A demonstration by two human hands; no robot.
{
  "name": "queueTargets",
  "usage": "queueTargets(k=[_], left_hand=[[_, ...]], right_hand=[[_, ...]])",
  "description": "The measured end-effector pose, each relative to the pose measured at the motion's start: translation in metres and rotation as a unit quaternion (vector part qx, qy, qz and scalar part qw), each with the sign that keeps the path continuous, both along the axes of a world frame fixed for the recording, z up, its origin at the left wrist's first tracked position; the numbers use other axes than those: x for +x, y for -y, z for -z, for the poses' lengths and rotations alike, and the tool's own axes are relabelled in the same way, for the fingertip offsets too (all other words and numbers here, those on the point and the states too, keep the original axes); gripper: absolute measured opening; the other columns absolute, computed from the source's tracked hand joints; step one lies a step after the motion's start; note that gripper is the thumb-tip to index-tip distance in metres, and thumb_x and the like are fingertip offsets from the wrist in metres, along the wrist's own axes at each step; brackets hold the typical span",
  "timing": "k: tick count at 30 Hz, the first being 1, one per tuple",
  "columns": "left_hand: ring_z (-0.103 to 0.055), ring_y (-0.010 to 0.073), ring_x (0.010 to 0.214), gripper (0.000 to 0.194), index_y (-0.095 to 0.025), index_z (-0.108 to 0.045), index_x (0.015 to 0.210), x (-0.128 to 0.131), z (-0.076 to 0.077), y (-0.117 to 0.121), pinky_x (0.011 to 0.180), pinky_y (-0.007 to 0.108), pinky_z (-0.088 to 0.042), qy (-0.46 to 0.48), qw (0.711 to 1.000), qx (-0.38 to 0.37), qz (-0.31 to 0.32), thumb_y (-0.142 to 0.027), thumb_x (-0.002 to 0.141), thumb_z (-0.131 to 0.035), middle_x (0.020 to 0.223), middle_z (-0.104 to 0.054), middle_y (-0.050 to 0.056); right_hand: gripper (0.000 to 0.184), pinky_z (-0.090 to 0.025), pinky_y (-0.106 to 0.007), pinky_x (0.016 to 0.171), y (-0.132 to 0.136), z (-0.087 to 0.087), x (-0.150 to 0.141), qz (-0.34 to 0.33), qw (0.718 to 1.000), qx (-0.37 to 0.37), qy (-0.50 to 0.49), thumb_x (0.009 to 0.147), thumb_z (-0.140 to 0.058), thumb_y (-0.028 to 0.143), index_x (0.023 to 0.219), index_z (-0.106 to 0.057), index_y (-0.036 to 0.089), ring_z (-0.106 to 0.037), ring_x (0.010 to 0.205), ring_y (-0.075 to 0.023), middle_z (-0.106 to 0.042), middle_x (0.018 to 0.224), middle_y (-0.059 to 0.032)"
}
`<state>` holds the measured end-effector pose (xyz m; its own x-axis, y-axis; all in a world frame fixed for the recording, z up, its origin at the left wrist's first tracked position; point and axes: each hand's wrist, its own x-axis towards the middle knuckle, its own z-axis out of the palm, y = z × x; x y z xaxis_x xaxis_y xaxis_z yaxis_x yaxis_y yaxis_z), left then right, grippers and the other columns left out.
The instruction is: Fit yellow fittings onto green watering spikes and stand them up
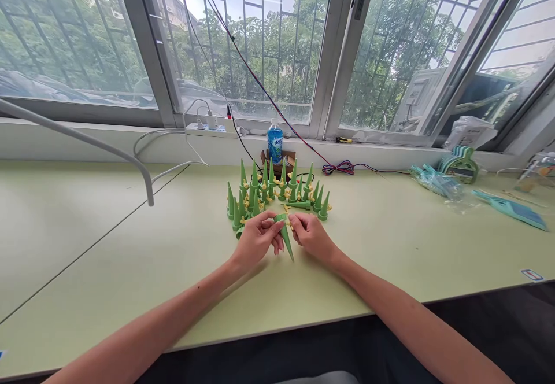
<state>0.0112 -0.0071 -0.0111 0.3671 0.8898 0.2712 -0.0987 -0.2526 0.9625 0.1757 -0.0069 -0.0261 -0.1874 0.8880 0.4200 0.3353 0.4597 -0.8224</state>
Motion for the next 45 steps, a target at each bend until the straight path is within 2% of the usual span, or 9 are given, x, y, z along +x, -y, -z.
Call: queueTargets(k=[5,10,14,18,24,30,33,38,45], left_hand=[[-0.055,0.0110,0.044,0.035,-0.018,-0.052,0.086,-0.002,-0.003,0.001,0.042,0.021,-0.045,0.031,0.997,-0.063,0.028,-0.046,0.078,-0.071,0.050,-0.059,-0.003],[-0.047,0.0035,0.041,0.035,-0.016,-0.052,0.084,-0.003,-0.005,0.000,0.041,0.014,-0.036,0.085,0.976,-0.189,0.067,-0.039,0.075,-0.077,0.050,-0.058,-0.005],[-0.045,0.0020,0.041,0.035,-0.016,-0.051,0.082,-0.002,-0.006,0.000,0.040,0.012,-0.032,0.105,0.965,-0.227,0.079,-0.036,0.073,-0.078,0.051,-0.054,-0.007],[-0.047,0.0052,0.041,0.036,-0.018,-0.048,0.085,-0.001,-0.004,0.001,0.042,0.016,-0.035,0.078,0.977,-0.178,0.082,-0.042,0.078,-0.073,0.051,-0.057,-0.005],[-0.054,0.0108,0.042,0.031,-0.020,-0.047,0.084,0.001,-0.002,0.005,0.043,0.022,-0.042,-0.012,1.000,0.013,0.010,-0.046,0.084,-0.064,0.050,-0.055,-0.006],[-0.049,0.0078,0.040,0.023,-0.020,-0.047,0.074,0.001,-0.002,0.010,0.046,0.020,-0.040,-0.135,0.973,0.169,-0.075,-0.033,0.092,-0.051,0.048,-0.054,-0.005],[-0.050,0.0080,0.039,0.021,-0.020,-0.048,0.076,0.001,-0.001,0.009,0.045,0.020,-0.040,-0.132,0.974,0.165,-0.076,-0.034,0.091,-0.051,0.048,-0.053,-0.006],[-0.055,0.0111,0.039,0.029,-0.021,-0.047,0.081,0.003,0.000,0.007,0.037,0.020,-0.036,-0.061,0.994,0.075,-0.047,-0.045,0.085,-0.060,0.051,-0.049,-0.007],[-0.046,0.0080,0.034,0.039,-0.019,-0.047,0.080,0.001,-0.010,0.008,0.037,0.020,-0.032,-0.013,1.000,-0.019,0.008,-0.053,0.078,-0.068,0.044,-0.048,-0.008]], right_hand=[[0.038,-0.031,-0.026,0.054,0.002,-0.002,0.002,0.016,0.995,0.081,0.063,0.099,-0.037,0.038,0.065,-0.036,0.020,-0.038,0.052,-0.0109,-0.044,0.057,0.0025],[0.032,-0.032,-0.027,0.060,-0.001,-0.001,0.008,0.001,0.976,0.184,0.114,0.100,-0.035,0.030,0.070,-0.038,0.020,-0.039,0.060,-0.0127,-0.046,0.066,0.0003],[0.030,-0.032,-0.027,0.062,-0.002,-0.001,0.010,-0.005,0.969,0.206,0.137,0.101,-0.032,0.028,0.072,-0.037,0.021,-0.039,0.063,-0.0139,-0.045,0.070,-0.0006],[0.032,-0.030,-0.028,0.060,-0.002,0.001,0.007,0.026,0.974,0.179,0.133,0.100,-0.031,0.031,0.069,-0.030,0.022,-0.035,0.059,-0.0134,-0.041,0.065,0.0009],[0.039,-0.026,-0.028,0.053,0.002,0.001,-0.001,0.040,0.994,0.089,0.056,0.100,-0.031,0.041,0.067,-0.031,0.022,-0.032,0.051,-0.0118,-0.037,0.056,0.0034],[0.046,-0.028,-0.026,0.047,0.006,-0.003,-0.007,0.002,0.999,-0.034,-0.033,0.098,-0.034,0.054,0.066,-0.035,0.022,-0.034,0.043,-0.0101,-0.038,0.047,0.0053],[0.046,-0.027,-0.026,0.046,0.005,-0.003,-0.007,-0.001,0.998,-0.038,-0.041,0.097,-0.035,0.055,0.066,-0.035,0.021,-0.033,0.042,-0.0097,-0.038,0.046,0.0055],[0.045,-0.027,-0.026,0.046,0.004,-0.002,-0.006,0.021,1.000,-0.008,-0.011,0.098,-0.033,0.053,0.066,-0.035,0.022,-0.034,0.044,-0.0102,-0.039,0.048,0.0043],[0.045,-0.027,-0.027,0.050,0.006,-0.005,-0.003,0.025,0.999,0.027,0.037,0.099,-0.030,0.051,0.065,-0.033,0.022,-0.033,0.047,-0.0112,-0.037,0.051,0.0037]])
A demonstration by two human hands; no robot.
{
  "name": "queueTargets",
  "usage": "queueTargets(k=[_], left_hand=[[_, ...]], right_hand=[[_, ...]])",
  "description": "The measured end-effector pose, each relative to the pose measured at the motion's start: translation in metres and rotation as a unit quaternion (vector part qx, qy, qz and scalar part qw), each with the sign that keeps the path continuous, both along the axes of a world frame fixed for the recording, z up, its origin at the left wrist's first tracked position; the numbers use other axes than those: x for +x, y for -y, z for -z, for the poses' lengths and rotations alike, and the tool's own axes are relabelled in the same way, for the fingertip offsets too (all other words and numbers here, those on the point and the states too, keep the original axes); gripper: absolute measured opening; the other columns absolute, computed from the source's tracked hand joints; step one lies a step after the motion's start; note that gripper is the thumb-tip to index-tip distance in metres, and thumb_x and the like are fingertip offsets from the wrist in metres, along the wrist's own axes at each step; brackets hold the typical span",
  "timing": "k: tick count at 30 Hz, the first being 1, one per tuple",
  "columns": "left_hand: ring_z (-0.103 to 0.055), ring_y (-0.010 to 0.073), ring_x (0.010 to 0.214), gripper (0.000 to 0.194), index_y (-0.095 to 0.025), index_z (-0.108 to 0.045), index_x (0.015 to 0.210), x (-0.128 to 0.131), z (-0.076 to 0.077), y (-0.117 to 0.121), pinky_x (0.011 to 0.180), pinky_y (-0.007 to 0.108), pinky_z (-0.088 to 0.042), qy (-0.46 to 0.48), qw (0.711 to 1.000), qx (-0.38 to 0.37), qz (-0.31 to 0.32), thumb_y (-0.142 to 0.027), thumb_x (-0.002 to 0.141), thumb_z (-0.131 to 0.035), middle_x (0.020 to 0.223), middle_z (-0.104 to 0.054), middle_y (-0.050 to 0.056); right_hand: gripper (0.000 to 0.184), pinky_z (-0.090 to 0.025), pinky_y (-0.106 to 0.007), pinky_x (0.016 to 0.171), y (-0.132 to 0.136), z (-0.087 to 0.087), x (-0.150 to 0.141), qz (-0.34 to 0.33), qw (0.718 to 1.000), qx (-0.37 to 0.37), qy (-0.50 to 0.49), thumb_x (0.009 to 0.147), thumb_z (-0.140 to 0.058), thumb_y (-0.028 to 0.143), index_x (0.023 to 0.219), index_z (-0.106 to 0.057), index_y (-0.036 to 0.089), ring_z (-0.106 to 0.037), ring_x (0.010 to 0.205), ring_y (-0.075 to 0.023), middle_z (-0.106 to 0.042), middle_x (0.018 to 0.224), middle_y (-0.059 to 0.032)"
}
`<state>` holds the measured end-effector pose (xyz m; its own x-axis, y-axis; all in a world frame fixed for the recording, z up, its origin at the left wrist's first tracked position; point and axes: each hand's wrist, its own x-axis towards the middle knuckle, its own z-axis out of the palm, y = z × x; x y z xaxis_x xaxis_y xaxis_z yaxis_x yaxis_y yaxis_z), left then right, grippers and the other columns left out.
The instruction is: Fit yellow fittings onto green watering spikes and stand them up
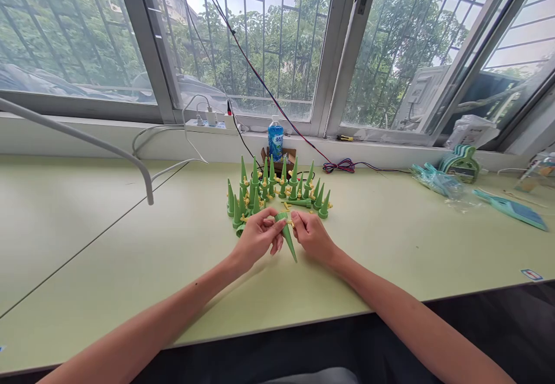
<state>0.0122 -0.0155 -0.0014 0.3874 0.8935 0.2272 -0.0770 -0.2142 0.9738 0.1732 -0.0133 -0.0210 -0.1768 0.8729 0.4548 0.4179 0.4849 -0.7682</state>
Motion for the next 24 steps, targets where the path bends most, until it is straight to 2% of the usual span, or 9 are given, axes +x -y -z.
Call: queueTargets(k=[5,10,13,17,20,24], left_hand=[[-0.042,0.0060,0.036,0.039,-0.019,-0.048,0.082,-0.0018,0.0012,-0.0038,0.036,0.018,-0.028,0.033,0.997,-0.067,0.024,-0.050,0.075,-0.072,0.046,-0.052,-0.007],[-0.033,0.0028,0.035,0.042,-0.019,-0.049,0.082,-0.0032,-0.0026,-0.0065,0.035,0.016,-0.022,0.060,0.983,-0.167,0.039,-0.046,0.069,-0.078,0.044,-0.044,-0.010],[-0.031,0.0017,0.035,0.042,-0.019,-0.050,0.082,-0.0033,-0.0042,-0.0072,0.034,0.015,-0.019,0.070,0.978,-0.189,0.049,-0.044,0.068,-0.080,0.045,-0.041,-0.011],[-0.037,0.0031,0.035,0.042,-0.019,-0.049,0.084,-0.0020,-0.0021,-0.0081,0.035,0.015,-0.024,0.077,0.983,-0.159,0.049,-0.046,0.070,-0.078,0.045,-0.047,-0.010],[-0.043,0.0060,0.038,0.039,-0.020,-0.048,0.087,-0.0010,-0.0001,-0.0081,0.036,0.017,-0.030,0.067,0.992,-0.099,0.048,-0.046,0.074,-0.074,0.047,-0.053,-0.008],[-0.044,0.0065,0.036,0.034,-0.019,-0.047,0.087,-0.0004,0.0001,-0.0068,0.037,0.019,-0.032,0.038,0.998,-0.029,0.035,-0.045,0.081,-0.068,0.047,-0.054,-0.007]], right_hand=[[0.042,-0.027,-0.028,0.053,-0.0002,-0.0006,0.0029,-0.013,0.999,0.032,0.028,0.100,-0.030,0.045,0.065,-0.031,0.021,-0.033,0.051,-0.0116,-0.038,0.055,0.0031],[0.038,-0.030,-0.029,0.058,-0.0037,0.0027,0.0079,-0.015,0.990,0.119,0.080,0.101,-0.028,0.038,0.067,-0.032,0.021,-0.036,0.056,-0.0132,-0.041,0.062,0.0011],[0.037,-0.031,-0.029,0.060,-0.0057,0.0048,0.0092,-0.018,0.984,0.146,0.097,0.101,-0.027,0.037,0.068,-0.033,0.021,-0.038,0.058,-0.0138,-0.043,0.064,0.0004],[0.037,-0.030,-0.029,0.058,-0.0052,0.0053,0.0061,0.004,0.988,0.132,0.080,0.101,-0.027,0.038,0.068,-0.032,0.021,-0.036,0.056,-0.0132,-0.041,0.062,0.0011],[0.038,-0.028,-0.029,0.056,-0.0032,0.0041,0.0028,0.013,0.993,0.100,0.053,0.101,-0.029,0.039,0.067,-0.031,0.022,-0.034,0.053,-0.0126,-0.040,0.059,0.0021],[0.040,-0.028,-0.028,0.053,-0.0006,0.0020,0.0005,0.012,0.998,0.054,0.023,0.100,-0.030,0.043,0.067,-0.033,0.022,-0.034,0.050,-0.0126,-0.040,0.056,0.0024]])
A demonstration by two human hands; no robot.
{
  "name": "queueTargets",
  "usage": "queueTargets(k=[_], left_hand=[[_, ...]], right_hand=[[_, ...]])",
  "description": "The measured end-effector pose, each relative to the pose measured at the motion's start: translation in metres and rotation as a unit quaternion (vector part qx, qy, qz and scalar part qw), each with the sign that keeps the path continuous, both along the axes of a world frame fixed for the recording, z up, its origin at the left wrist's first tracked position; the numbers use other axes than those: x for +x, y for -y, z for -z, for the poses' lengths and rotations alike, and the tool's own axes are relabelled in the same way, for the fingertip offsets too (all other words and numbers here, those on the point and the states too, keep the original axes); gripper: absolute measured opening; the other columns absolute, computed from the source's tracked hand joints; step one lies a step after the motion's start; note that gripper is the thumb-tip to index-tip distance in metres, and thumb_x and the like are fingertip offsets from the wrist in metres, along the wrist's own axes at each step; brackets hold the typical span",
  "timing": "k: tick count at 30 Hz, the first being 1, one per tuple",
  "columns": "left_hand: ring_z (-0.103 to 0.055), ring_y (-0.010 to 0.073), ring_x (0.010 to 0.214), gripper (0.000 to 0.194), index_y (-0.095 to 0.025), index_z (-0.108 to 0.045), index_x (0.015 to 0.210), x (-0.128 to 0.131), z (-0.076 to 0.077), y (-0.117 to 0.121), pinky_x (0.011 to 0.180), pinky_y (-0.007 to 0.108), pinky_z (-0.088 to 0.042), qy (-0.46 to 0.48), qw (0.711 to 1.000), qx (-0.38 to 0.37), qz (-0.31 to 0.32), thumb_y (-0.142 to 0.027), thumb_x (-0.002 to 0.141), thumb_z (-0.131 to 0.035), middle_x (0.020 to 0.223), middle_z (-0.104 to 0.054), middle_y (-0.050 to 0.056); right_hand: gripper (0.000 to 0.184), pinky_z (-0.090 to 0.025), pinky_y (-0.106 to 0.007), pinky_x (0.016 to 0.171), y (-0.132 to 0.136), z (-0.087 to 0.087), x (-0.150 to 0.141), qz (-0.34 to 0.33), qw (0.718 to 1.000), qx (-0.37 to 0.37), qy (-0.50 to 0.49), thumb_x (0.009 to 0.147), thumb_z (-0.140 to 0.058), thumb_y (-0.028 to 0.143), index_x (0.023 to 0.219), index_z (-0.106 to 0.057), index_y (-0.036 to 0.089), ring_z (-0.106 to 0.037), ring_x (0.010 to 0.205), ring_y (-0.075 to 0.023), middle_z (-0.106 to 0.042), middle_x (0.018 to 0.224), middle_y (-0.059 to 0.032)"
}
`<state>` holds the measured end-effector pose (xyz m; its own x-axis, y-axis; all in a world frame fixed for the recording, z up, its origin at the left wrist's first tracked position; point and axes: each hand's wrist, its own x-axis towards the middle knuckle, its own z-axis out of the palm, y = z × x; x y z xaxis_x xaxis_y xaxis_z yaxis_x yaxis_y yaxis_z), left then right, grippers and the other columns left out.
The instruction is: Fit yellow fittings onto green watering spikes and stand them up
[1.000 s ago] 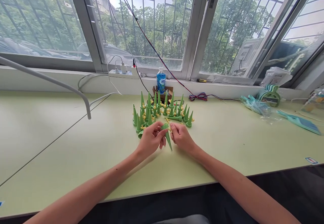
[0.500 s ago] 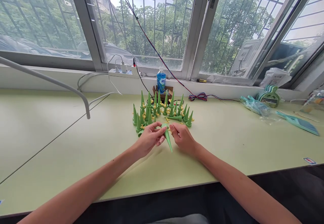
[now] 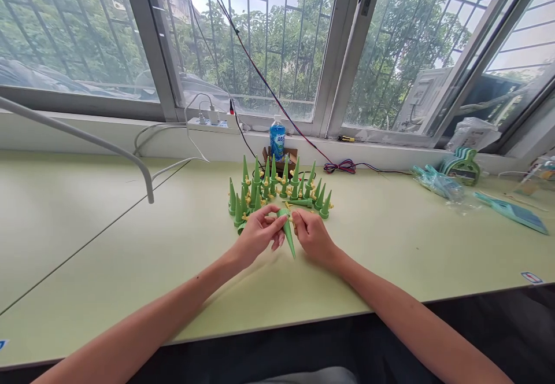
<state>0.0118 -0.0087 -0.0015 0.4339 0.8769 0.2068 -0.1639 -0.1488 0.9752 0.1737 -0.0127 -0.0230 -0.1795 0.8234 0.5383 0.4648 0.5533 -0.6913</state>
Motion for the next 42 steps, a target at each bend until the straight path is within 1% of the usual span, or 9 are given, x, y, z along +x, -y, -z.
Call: queueTargets(k=[5,16,24,30,33,37,42], left_hand=[[-0.051,0.0087,0.036,0.033,-0.020,-0.047,0.088,0.001,-0.002,0.003,0.036,0.019,-0.034,-0.012,0.998,0.052,-0.020,-0.044,0.080,-0.068,0.049,-0.049,-0.009],[-0.051,0.0088,0.036,0.030,-0.019,-0.048,0.089,0.001,-0.003,0.004,0.038,0.020,-0.037,-0.038,0.996,0.075,-0.037,-0.045,0.085,-0.063,0.050,-0.047,-0.010],[-0.051,0.0093,0.036,0.027,-0.020,-0.049,0.094,0.001,0.004,0.000,0.038,0.020,-0.037,-0.043,0.994,0.088,-0.049,-0.043,0.086,-0.062,0.051,-0.046,-0.010],[-0.053,0.0107,0.038,0.026,-0.021,-0.049,0.098,0.001,0.010,-0.003,0.038,0.021,-0.038,-0.067,0.990,0.105,-0.063,-0.043,0.088,-0.058,0.052,-0.048,-0.009],[-0.053,0.0102,0.039,0.025,-0.021,-0.050,0.104,0.001,0.009,-0.001,0.039,0.021,-0.039,-0.118,0.980,0.128,-0.101,-0.042,0.090,-0.053,0.054,-0.051,-0.008],[-0.050,0.0071,0.041,0.026,-0.023,-0.052,0.114,-0.001,0.007,0.003,0.045,0.020,-0.041,-0.187,0.955,0.182,-0.142,-0.035,0.093,-0.045,0.064,-0.058,-0.006],[-0.048,0.0070,0.049,0.031,-0.022,-0.056,0.114,-0.002,0.008,0.003,0.052,0.020,-0.042,-0.246,0.927,0.249,-0.138,-0.025,0.084,-0.053,0.072,-0.061,-0.004]], right_hand=[[0.042,-0.029,-0.027,0.051,0.000,-0.001,-0.001,-0.005,0.998,-0.046,-0.038,0.099,-0.031,0.048,0.066,-0.036,0.022,-0.037,0.049,-0.0126,-0.042,0.053,0.0022],[0.044,-0.029,-0.025,0.049,-0.002,-0.001,-0.003,-0.001,0.998,-0.056,-0.042,0.099,-0.033,0.049,0.066,-0.037,0.021,-0.036,0.047,-0.0106,-0.041,0.052,0.0034],[0.043,-0.030,-0.025,0.049,-0.004,0.000,-0.002,-0.005,0.997,-0.065,-0.043,0.099,-0.033,0.049,0.066,-0.037,0.021,-0.037,0.047,-0.0102,-0.043,0.051,0.0034],[0.042,-0.029,-0.025,0.049,-0.004,-0.001,-0.003,-0.005,0.996,-0.072,-0.047,0.099,-0.034,0.046,0.066,-0.038,0.021,-0.037,0.047,-0.0103,-0.042,0.051,0.0040],[0.042,-0.028,-0.025,0.050,-0.004,-0.002,-0.004,0.002,0.996,-0.070,-0.051,0.099,-0.035,0.045,0.065,-0.038,0.020,-0.037,0.049,-0.0105,-0.041,0.052,0.0038],[0.045,-0.027,-0.025,0.051,-0.007,-0.003,-0.004,0.031,0.996,-0.061,-0.061,0.098,-0.036,0.045,0.061,-0.037,0.020,-0.034,0.050,-0.0103,-0.039,0.053,0.0036],[0.050,-0.023,-0.027,0.050,-0.012,-0.002,-0.001,0.072,0.995,-0.050,-0.056,0.097,-0.035,0.048,0.057,-0.034,0.020,-0.030,0.049,-0.0102,-0.036,0.051,0.0034]])
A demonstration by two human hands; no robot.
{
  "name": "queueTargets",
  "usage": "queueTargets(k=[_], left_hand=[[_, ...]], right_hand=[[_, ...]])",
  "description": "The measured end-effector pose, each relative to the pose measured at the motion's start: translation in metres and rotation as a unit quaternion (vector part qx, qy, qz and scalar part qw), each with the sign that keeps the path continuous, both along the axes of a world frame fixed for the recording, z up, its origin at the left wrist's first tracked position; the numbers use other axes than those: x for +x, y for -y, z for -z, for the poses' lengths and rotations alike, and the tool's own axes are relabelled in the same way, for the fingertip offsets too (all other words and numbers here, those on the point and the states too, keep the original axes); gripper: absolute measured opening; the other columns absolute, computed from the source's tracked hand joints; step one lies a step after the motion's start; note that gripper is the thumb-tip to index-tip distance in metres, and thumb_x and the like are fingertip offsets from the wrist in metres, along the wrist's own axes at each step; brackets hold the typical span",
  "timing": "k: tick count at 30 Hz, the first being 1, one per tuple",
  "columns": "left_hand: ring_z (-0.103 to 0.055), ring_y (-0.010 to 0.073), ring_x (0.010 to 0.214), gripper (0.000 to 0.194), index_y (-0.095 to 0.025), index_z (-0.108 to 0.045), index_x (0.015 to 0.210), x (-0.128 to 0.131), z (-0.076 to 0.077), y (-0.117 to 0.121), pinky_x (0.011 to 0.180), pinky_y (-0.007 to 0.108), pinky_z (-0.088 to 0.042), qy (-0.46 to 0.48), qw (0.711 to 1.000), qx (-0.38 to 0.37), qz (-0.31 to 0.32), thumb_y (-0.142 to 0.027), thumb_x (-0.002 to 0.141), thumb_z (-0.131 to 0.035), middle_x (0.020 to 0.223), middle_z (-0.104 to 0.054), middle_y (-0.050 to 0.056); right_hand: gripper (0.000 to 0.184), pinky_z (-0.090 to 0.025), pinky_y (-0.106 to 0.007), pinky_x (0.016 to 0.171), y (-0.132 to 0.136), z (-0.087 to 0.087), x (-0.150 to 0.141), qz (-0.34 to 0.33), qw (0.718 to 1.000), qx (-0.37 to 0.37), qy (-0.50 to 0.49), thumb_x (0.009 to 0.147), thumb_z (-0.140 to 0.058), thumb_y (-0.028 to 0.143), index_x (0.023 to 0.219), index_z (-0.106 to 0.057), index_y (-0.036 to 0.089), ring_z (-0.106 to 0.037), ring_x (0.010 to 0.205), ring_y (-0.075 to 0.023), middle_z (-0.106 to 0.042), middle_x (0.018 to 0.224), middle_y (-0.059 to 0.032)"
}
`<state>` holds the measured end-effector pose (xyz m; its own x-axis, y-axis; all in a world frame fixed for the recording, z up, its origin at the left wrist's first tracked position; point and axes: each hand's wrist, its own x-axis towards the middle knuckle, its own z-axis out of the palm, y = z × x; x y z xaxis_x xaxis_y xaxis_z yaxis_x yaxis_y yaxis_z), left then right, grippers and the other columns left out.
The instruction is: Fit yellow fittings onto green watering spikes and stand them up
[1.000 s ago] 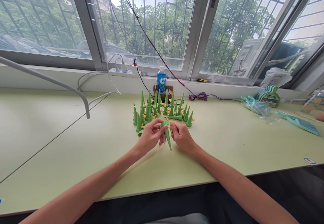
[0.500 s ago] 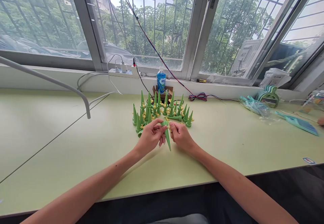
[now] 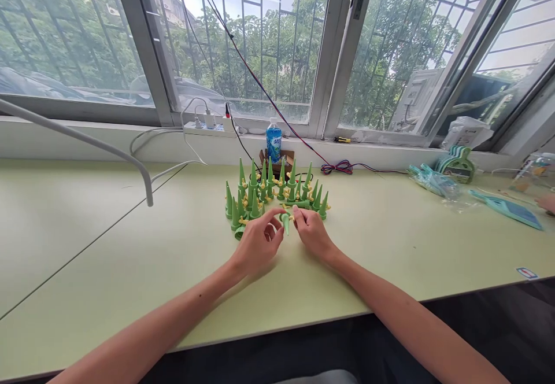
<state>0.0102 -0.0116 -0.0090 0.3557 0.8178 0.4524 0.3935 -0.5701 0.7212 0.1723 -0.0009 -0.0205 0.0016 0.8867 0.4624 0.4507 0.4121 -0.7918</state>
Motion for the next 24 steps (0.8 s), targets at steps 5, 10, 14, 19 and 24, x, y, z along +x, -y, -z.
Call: queueTargets(k=[5,10,14,19,24], left_hand=[[-0.046,0.0087,0.051,0.022,-0.020,-0.063,0.105,0.001,0.004,-0.004,0.055,0.022,-0.040,-0.042,0.999,0.016,-0.009,-0.028,0.086,-0.054,0.068,-0.062,-0.003],[-0.041,0.0095,0.053,0.019,-0.018,-0.058,0.076,0.000,0.008,-0.007,0.055,0.023,-0.035,-0.056,0.998,0.024,-0.027,-0.031,0.088,-0.053,0.060,-0.056,-0.003],[-0.037,0.0095,0.051,0.029,-0.019,-0.041,0.062,-0.001,0.008,-0.007,0.053,0.023,-0.032,-0.079,0.994,0.036,-0.062,-0.031,0.086,-0.054,0.055,-0.050,-0.004],[-0.042,0.0123,0.052,0.028,-0.020,-0.042,0.063,-0.004,0.011,-0.011,0.054,0.026,-0.031,-0.134,0.989,0.014,-0.062,-0.032,0.086,-0.051,0.057,-0.054,-0.002],[-0.048,0.0157,0.055,0.026,-0.021,-0.046,0.065,-0.005,0.015,-0.015,0.056,0.028,-0.033,-0.155,0.986,0.007,-0.064,-0.033,0.088,-0.048,0.061,-0.058,0.001]], right_hand=[[0.054,-0.022,-0.028,0.051,-0.003,0.004,0.000,-0.010,0.999,0.009,0.045,0.098,-0.033,0.050,0.054,-0.032,0.019,-0.030,0.049,-0.0104,-0.035,0.049,0.0030],[0.051,-0.026,-0.026,0.054,-0.006,0.009,0.003,-0.021,0.993,0.024,0.110,0.099,-0.032,0.044,0.056,-0.039,0.019,-0.036,0.051,-0.0109,-0.044,0.052,0.0015],[0.044,-0.028,-0.025,0.055,-0.008,0.009,0.008,0.007,0.988,0.042,0.147,0.099,-0.034,0.039,0.061,-0.043,0.019,-0.040,0.054,-0.0115,-0.049,0.057,0.0010],[0.034,-0.029,-0.024,0.055,-0.010,0.007,0.012,0.041,0.985,0.050,0.161,0.096,-0.040,0.034,0.065,-0.044,0.019,-0.038,0.053,-0.0119,-0.048,0.058,0.0019],[0.018,-0.037,-0.024,0.061,-0.013,0.008,0.015,0.044,0.984,0.062,0.161,0.092,-0.044,0.025,0.078,-0.054,0.018,-0.050,0.062,-0.0138,-0.059,0.072,-0.0019]])
